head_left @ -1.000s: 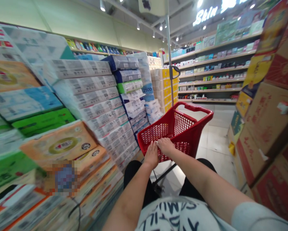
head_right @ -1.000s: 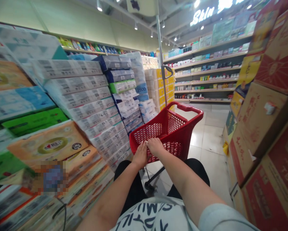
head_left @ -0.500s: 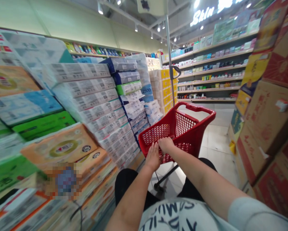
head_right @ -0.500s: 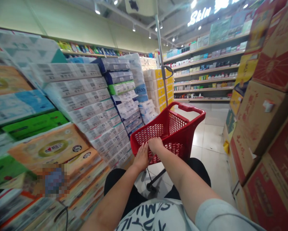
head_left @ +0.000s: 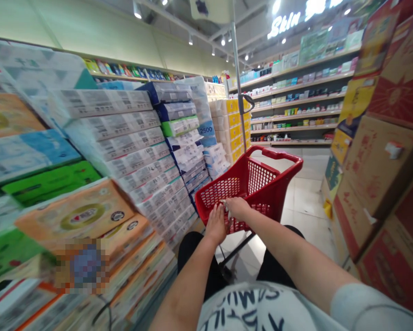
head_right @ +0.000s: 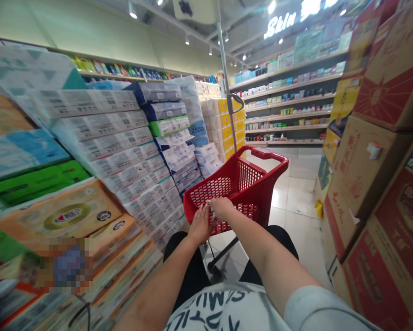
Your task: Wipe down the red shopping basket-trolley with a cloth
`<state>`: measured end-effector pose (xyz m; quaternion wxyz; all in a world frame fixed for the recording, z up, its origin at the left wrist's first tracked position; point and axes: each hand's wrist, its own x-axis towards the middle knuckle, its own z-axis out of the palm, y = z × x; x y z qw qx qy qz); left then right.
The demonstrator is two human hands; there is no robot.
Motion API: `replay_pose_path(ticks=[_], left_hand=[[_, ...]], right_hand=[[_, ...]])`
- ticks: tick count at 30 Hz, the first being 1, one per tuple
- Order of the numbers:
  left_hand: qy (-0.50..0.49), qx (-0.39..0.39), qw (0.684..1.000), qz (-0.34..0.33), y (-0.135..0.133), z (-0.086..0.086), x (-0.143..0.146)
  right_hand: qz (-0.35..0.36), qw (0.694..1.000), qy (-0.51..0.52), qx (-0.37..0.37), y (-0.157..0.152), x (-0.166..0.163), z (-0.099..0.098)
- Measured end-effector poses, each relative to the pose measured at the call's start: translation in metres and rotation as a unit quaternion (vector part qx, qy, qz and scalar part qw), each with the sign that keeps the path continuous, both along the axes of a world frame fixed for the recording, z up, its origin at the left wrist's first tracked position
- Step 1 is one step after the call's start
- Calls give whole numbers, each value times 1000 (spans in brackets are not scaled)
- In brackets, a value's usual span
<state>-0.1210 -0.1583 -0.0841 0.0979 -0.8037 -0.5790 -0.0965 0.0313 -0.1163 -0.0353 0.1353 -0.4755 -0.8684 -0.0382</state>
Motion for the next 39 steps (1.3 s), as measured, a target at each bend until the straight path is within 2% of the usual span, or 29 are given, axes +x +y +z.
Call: replay_pose_path(ticks=[2,4,6,11,15,20,24,28,30,34,39], left_hand=[[0,6,1000,-6,-1,0,2],[-1,9,1000,-14,-2,-1,4],[-5,5,1000,-18,0,-2,4],[-25,-4,999,-28,8,-3,2],[-18,-9,999,-39,8,0,2],[-8,-30,999,-32,-1,3,10],[-12,-38,999,-33,-6,5,19],[-17,-42,999,-29,-3,4,21],[-22,-39,998,-32,1,3,21],[-27,-41,998,-37,7,1,21],[-28,-15,998,-54,10,-5,22]], right_hand=[[1,999,14,37,-10,3,-14],[3,993,40,113,-17,6,-29],[3,990,35,134,-18,8,-35],[40,997,-53,50,0,16,-7],[56,996,-53,39,2,23,5],[-68,997,-21,-22,9,15,12],[-98,995,-5,-8,2,12,3],[-27,998,12,62,-12,29,-15],[0,998,11,54,-10,37,-14],[-24,1000,4,14,1,44,-8],[-46,994,38,93,-6,42,-21]])
